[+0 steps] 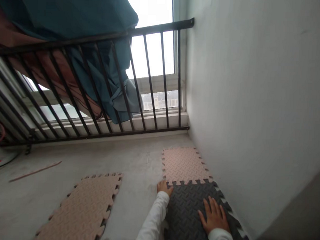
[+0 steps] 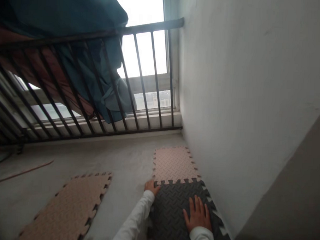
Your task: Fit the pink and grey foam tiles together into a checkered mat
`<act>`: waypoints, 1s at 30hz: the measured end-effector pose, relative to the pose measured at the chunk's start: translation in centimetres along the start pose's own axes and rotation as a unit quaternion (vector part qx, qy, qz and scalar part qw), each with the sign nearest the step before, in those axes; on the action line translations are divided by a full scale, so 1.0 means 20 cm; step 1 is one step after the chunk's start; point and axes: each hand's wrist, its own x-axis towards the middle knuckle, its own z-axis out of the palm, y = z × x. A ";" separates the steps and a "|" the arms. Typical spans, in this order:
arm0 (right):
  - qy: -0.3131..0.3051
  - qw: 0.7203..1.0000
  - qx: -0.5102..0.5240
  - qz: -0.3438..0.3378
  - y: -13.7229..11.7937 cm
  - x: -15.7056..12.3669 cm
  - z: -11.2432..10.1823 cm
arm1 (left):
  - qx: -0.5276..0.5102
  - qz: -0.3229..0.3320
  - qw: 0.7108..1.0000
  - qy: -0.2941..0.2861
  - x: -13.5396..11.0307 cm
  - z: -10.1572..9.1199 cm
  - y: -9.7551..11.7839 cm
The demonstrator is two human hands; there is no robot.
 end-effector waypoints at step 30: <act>0.014 1.000 -0.016 0.021 -0.04 0.03 -0.03 | -0.444 -0.225 0.811 0.308 -0.59 -1.56 -1.00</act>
